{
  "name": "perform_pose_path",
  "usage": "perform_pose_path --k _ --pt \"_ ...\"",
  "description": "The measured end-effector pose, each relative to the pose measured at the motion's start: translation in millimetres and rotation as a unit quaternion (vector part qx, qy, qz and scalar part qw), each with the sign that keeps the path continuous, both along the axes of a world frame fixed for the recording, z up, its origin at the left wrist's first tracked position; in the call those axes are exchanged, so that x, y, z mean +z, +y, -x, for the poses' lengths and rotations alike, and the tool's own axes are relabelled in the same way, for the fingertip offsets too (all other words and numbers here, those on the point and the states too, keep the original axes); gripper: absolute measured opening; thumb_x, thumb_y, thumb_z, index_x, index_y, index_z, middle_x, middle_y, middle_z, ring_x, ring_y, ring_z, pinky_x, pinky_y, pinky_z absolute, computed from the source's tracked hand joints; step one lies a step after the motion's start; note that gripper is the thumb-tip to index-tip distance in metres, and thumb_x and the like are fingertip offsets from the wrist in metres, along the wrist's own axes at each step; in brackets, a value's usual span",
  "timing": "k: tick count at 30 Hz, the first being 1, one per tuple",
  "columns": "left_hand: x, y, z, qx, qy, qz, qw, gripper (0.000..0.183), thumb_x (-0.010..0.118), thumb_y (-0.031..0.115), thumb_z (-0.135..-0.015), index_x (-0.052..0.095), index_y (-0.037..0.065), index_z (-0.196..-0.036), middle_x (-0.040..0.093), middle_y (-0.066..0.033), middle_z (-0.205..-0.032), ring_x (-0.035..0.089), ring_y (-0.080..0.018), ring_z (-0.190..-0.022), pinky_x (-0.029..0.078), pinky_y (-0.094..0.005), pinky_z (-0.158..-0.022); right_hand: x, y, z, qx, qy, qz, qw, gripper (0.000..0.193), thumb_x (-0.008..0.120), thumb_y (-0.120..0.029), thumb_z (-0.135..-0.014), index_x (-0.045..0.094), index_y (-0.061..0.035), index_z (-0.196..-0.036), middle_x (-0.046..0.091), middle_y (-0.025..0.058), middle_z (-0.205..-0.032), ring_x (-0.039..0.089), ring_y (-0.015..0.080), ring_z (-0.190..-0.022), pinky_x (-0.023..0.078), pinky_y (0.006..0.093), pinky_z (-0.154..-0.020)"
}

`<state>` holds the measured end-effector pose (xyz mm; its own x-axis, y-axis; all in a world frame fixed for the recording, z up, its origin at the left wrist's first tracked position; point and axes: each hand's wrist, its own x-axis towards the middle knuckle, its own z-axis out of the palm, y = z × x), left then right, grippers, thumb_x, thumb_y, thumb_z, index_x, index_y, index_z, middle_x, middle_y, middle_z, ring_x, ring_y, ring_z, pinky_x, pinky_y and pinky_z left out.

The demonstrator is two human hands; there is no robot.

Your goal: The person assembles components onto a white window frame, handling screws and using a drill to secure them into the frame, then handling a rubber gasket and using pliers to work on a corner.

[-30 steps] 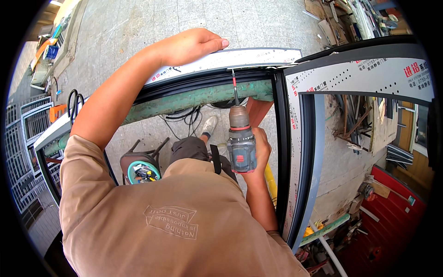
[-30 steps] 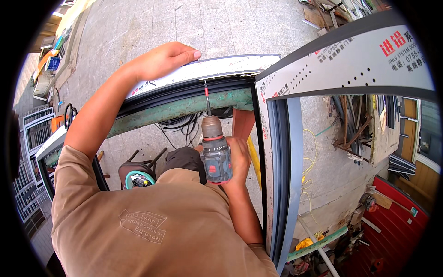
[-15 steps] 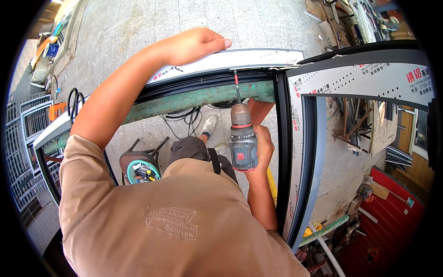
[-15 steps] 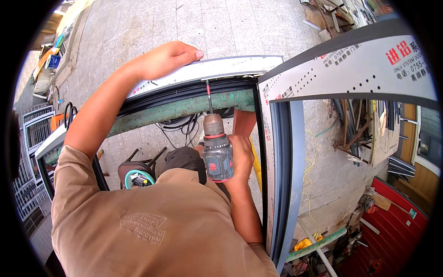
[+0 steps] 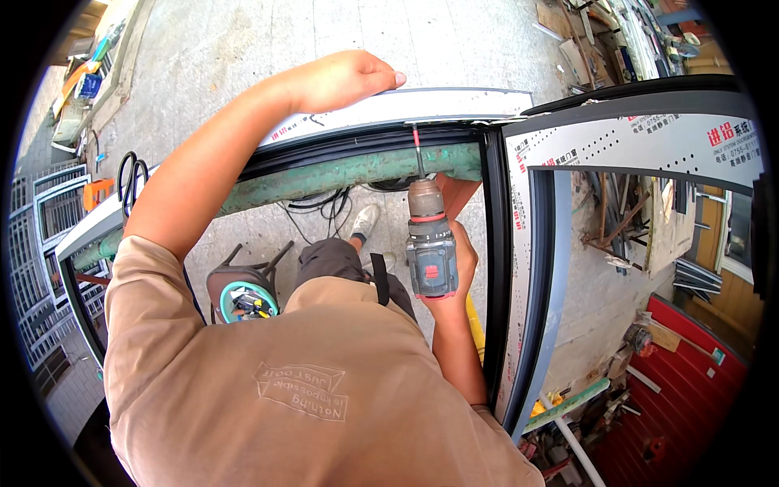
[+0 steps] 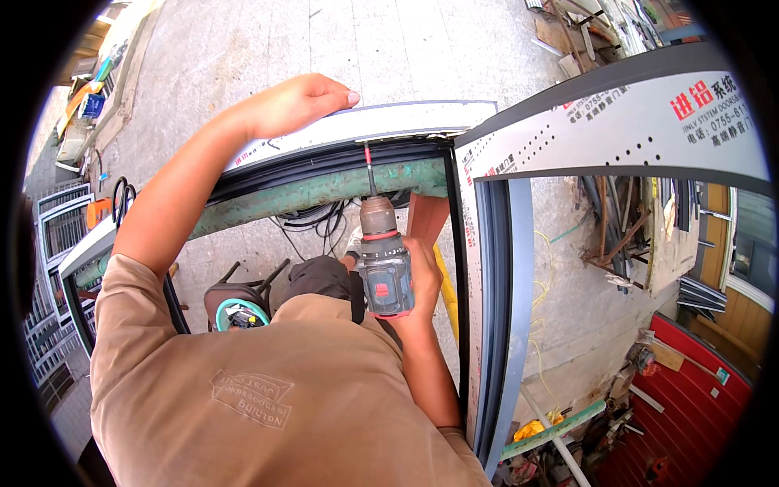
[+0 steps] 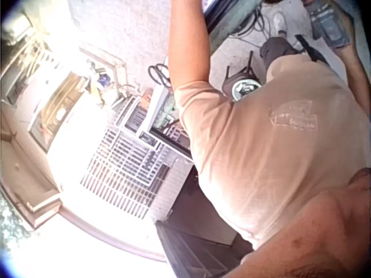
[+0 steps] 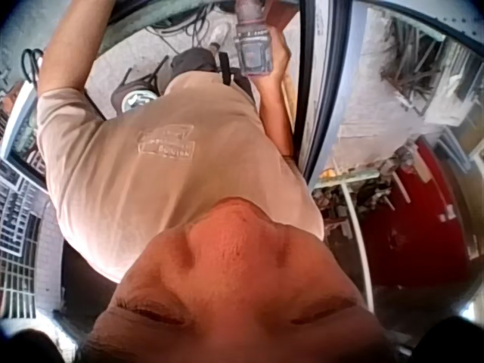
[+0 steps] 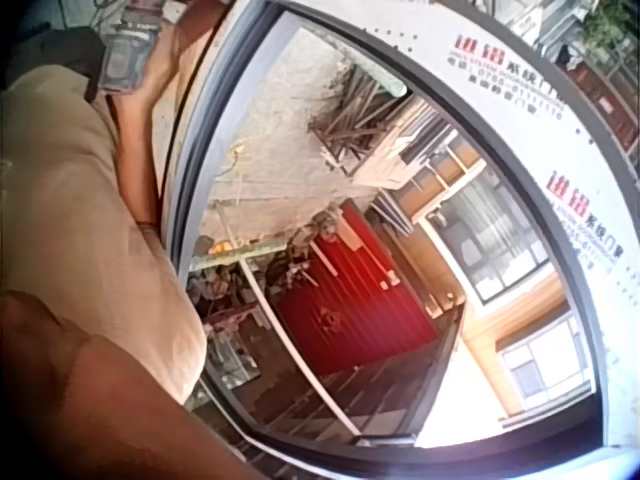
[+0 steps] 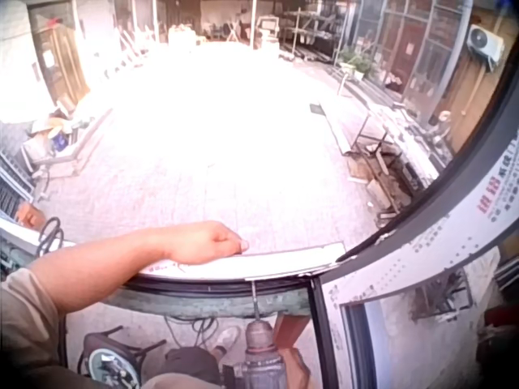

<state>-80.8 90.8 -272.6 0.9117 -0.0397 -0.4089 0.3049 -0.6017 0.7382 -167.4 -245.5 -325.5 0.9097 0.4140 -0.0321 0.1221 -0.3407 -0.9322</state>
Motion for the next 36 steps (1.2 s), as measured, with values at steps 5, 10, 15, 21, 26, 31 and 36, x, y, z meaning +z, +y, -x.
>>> perform_pose_path --k 5,10,15,21,26,31,36 --pt "2.4 -1.7 0.9 0.000 -0.009 0.001 1.000 0.052 0.056 0.045 -0.114 0.069 0.000 -0.093 0.062 -0.0008 -0.077 0.052 -0.0121 -0.077 0.050 -0.0366 -0.078 2.1 -2.1 -7.4 0.026 -0.135 0.066 0.988 0.028 0.083 -0.004 -0.076 0.067 -0.0025 -0.099 0.067 0.0128 -0.093 0.066 0.0290 -0.082 0.053 0.0368 -0.075" --pt "7.2 -6.2 1.5 0.012 -0.015 0.011 1.000 0.053 0.056 0.045 -0.114 0.067 0.002 -0.087 0.058 0.0001 -0.074 0.049 -0.0116 -0.075 0.048 -0.0362 -0.075 11.2 -0.5 -10.6 0.015 -0.171 0.086 0.981 0.034 0.083 -0.005 -0.075 0.071 -0.0022 -0.107 0.071 0.0130 -0.098 0.068 0.0331 -0.092 0.054 0.0404 -0.082" --pt "8.0 -4.9 2.2 0.006 -0.022 0.008 1.000 0.051 0.057 0.044 -0.114 0.064 0.003 -0.084 0.054 0.0016 -0.071 0.047 -0.0111 -0.073 0.046 -0.0365 -0.071 11.9 -3.0 -10.6 0.016 -0.199 0.100 0.975 0.038 0.083 -0.010 -0.077 0.073 -0.0059 -0.114 0.075 0.0127 -0.109 0.070 0.0362 -0.100 0.055 0.0443 -0.088" --pt "0.2 -1.9 0.7 0.008 -0.035 0.001 0.999 0.048 0.058 0.045 -0.112 0.080 0.002 -0.116 0.073 -0.0102 -0.088 0.063 -0.0196 -0.084 0.053 -0.0398 -0.085 10.4 -5.4 -6.8 0.010 -0.232 0.103 0.967 0.040 0.081 -0.007 -0.079 0.073 -0.0052 -0.119 0.076 0.0131 -0.111 0.070 0.0363 -0.101 0.056 0.0443 -0.090" --pt "4.9 -3.0 0.2 0.032 -0.108 -0.025 0.993 0.041 0.060 0.040 -0.110 0.082 0.007 -0.120 0.076 -0.0102 -0.094 0.066 -0.0204 -0.087 0.054 -0.0403 -0.085 3.8 -21.3 10.8 0.016 -0.259 0.119 0.958 0.041 0.080 -0.008 -0.080 0.073 -0.0037 -0.120 0.075 0.0139 -0.113 0.070 0.0371 -0.102 0.056 0.0446 -0.092" --pt "12.2 12.4 7.3 0.179 -0.168 0.148 0.958 0.033 0.057 0.030 -0.113 0.076 0.007 -0.127 0.047 0.0066 -0.080 0.039 -0.0057 -0.067 0.034 -0.0236 -0.059 6.4 -33.9 33.2 0.032 -0.204 0.064 0.976 0.048 0.082 -0.009 -0.076 0.071 0.0006 -0.121 0.074 0.0184 -0.113 0.070 0.0387 -0.102 0.056 0.0456 -0.092" --pt "47.6 -2.3 61.1 0.289 -0.198 0.512 0.785 0.042 0.053 0.016 -0.115 0.054 -0.005 -0.151 0.052 0.0002 -0.101 0.042 -0.0033 -0.071 0.033 -0.0171 -0.051 12.8 -51.6 48.5 0.029 -0.185 0.062 0.980 0.044 0.081 -0.003 -0.075 0.070 0.0025 -0.117 0.074 0.0193 -0.108 0.070 0.0372 -0.099 0.056 0.0436 -0.089"
